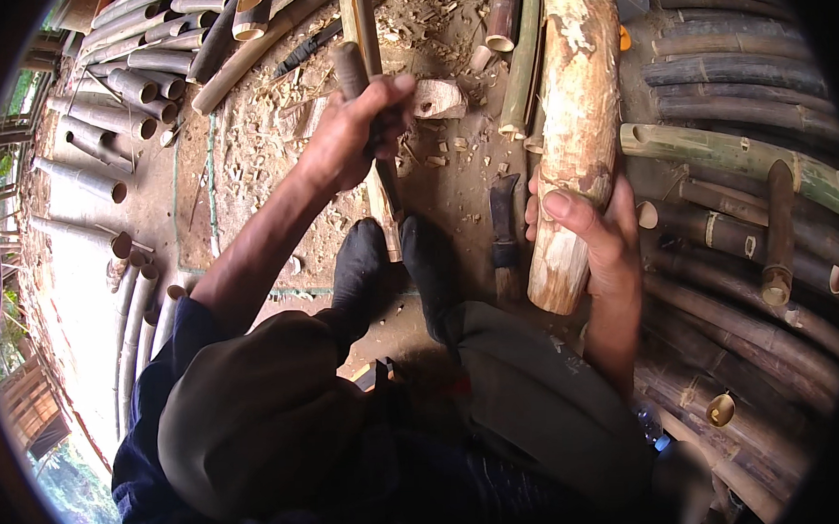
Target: The person uses a wooden mallet to strike a chisel, splitting a long bamboo pole into thin strips. The person holds the bamboo pole steady with their left hand and repeatedly strikes the chisel with the mallet in their right hand.
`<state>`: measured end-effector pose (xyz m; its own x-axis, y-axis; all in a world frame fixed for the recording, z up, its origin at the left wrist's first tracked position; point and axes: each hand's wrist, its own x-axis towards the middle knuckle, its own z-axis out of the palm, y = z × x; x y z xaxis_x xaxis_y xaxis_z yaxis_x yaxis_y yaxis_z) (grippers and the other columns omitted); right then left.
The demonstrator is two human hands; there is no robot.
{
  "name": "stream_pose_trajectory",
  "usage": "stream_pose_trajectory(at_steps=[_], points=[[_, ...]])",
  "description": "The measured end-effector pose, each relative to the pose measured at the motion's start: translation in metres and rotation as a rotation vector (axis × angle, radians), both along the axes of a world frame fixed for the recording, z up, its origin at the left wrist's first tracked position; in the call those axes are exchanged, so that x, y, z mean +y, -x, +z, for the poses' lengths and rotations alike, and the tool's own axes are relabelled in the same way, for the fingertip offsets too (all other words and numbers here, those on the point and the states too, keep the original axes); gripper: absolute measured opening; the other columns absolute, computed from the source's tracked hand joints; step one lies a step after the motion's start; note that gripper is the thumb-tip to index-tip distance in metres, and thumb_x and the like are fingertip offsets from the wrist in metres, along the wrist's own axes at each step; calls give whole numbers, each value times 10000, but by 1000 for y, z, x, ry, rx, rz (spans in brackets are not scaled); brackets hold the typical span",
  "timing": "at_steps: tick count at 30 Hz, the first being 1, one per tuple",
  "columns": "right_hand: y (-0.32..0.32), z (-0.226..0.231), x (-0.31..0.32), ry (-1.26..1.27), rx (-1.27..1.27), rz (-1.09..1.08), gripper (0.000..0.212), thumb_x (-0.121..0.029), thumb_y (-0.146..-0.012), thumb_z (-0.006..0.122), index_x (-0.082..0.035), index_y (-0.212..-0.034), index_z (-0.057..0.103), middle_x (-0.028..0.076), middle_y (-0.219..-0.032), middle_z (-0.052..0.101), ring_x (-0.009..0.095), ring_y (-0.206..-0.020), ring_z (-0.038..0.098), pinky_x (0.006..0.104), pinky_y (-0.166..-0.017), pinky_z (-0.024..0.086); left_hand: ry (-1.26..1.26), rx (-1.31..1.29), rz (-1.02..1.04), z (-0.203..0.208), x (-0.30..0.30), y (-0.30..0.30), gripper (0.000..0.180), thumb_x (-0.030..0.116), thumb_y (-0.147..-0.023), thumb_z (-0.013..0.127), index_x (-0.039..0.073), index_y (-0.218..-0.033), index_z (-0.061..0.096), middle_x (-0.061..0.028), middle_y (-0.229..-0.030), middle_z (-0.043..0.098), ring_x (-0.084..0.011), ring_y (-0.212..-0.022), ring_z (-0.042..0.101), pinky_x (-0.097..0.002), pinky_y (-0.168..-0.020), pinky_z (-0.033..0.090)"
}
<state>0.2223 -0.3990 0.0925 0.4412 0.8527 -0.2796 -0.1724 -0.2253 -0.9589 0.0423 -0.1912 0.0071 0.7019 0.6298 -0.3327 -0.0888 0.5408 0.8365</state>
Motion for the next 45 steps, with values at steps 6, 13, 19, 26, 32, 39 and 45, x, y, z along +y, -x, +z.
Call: stream_pose_trajectory(at_steps=[6, 13, 19, 26, 32, 39, 45], points=[[29, -7, -7, -93, 109, -51, 579, -259, -844, 698, 65, -1277, 493, 196, -1028, 624, 224, -770, 655, 333, -615, 576, -47, 57, -120, -27, -16, -34, 421, 426, -852, 805, 73, -710, 627, -10, -562, 560, -88, -430, 474, -261, -399, 350], [40, -8, -19, 33, 164, -93, 564, -254, -811, 695, 62, -1243, 514, 187, -1006, 628, 212, -749, 654, 322, -603, 569, -290, 159, -522, -35, -26, -44, 458, 439, -813, 756, 67, -581, 622, -14, -553, 568, -117, -525, 520, -300, -547, 427], [39, -9, -17, 47, 182, -105, 556, -269, -800, 708, 61, -1212, 533, 171, -986, 631, 204, -740, 653, 322, -609, 571, -253, 198, -485, -28, -28, -36, 378, 406, -829, 787, 71, -753, 629, 9, -600, 557, -82, -492, 486, -264, -468, 379], [35, 5, -13, -4, 54, -140, 554, -267, -805, 687, 68, -1216, 527, 189, -1014, 621, 205, -747, 639, 318, -607, 563, -269, 70, -392, -48, -30, -26, 296, 324, -839, 786, 58, -797, 663, -5, -621, 585, -71, -508, 504, -257, -474, 388], [37, 19, -8, -62, -11, -141, 601, -310, -790, 690, 92, -1209, 534, 186, -1030, 619, 194, -748, 632, 306, -601, 543, -150, 56, -394, -42, -32, -18, 251, 263, -831, 797, 57, -782, 663, -2, -620, 587, -70, -524, 526, -244, -483, 397], [35, 31, -6, -106, -82, -165, 599, -265, -779, 689, 97, -1227, 525, 204, -1037, 633, 208, -748, 642, 323, -615, 557, -344, 59, -456, -44, -37, -17, 243, 267, -838, 774, 59, -732, 708, 4, -611, 602, -91, -552, 557, -269, -533, 437], [3, 6, 12, -294, -468, -104, 583, -144, -852, 713, 84, -1327, 464, 169, -957, 676, 238, -820, 715, 352, -647, 596, -412, 19, -457, -58, -37, -16, 194, 257, -902, 695, 94, -803, 735, -8, -602, 585, -107, -573, 565, -278, -598, 456]])
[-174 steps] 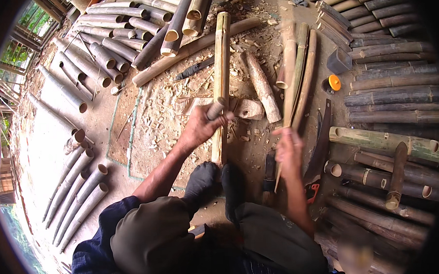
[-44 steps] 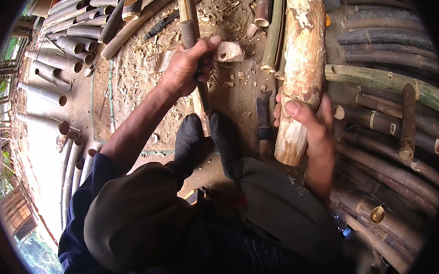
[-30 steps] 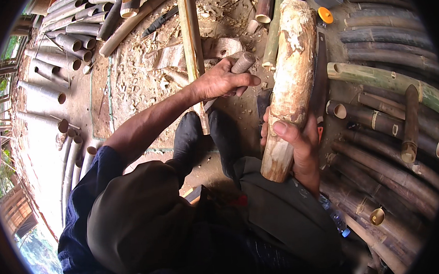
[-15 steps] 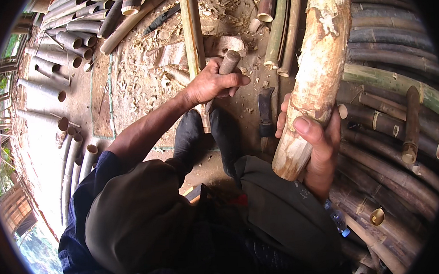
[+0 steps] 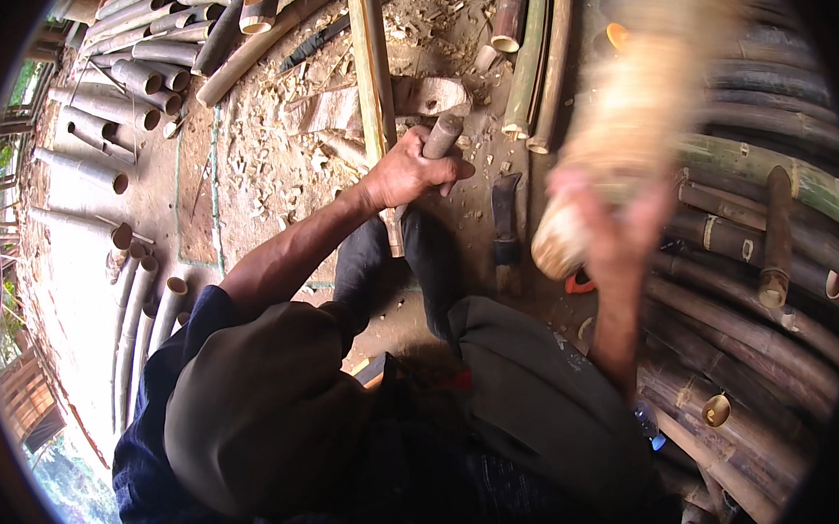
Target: The person uses a wooden mallet to strike a chisel, splitting a long bamboo pole into thin strips. The person holds the bamboo pole steady with their left hand and repeatedly strikes the chisel with the mallet in their right hand.
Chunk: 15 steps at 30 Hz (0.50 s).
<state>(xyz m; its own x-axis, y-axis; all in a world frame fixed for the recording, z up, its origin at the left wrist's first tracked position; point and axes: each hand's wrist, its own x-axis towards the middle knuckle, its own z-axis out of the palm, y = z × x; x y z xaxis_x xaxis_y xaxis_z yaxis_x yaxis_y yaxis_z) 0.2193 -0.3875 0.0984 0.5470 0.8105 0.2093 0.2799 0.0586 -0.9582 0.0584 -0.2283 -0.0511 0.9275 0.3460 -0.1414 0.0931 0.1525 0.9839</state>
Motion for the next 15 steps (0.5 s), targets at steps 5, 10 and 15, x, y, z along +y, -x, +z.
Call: stream_pose_trajectory(at_steps=[5, 10, 15], points=[[-20, -18, 14, 471, -422, 362, 886, -207, -758, 838, 84, -1456, 376, 208, -1300, 584, 280, -1211, 594, 386, -1057, 460, 19, 37, 55, -5, 5, 5, 234, 285, -894, 686, 89, -771, 718, -21, -604, 582, -92, -655, 583, -302, -673, 456], [-13, 63, 30, 176, 38, 94, 596, -138, -809, 746, 45, -1312, 486, 139, -994, 643, 190, -805, 669, 319, -733, 576, -35, -48, 8, -14, 8, 1, 171, 220, -888, 704, 57, -852, 738, -20, -655, 618, -100, -581, 564, -285, -570, 459], [-12, 2, 30, 653, -574, 432, 919, -169, -767, 825, 48, -1510, 331, 212, -1248, 626, 318, -1100, 658, 354, -968, 525, 36, 33, 25, -6, 4, 2, 267, 272, -885, 682, 57, -727, 684, -30, -574, 584, -113, -538, 551, -301, -553, 448]])
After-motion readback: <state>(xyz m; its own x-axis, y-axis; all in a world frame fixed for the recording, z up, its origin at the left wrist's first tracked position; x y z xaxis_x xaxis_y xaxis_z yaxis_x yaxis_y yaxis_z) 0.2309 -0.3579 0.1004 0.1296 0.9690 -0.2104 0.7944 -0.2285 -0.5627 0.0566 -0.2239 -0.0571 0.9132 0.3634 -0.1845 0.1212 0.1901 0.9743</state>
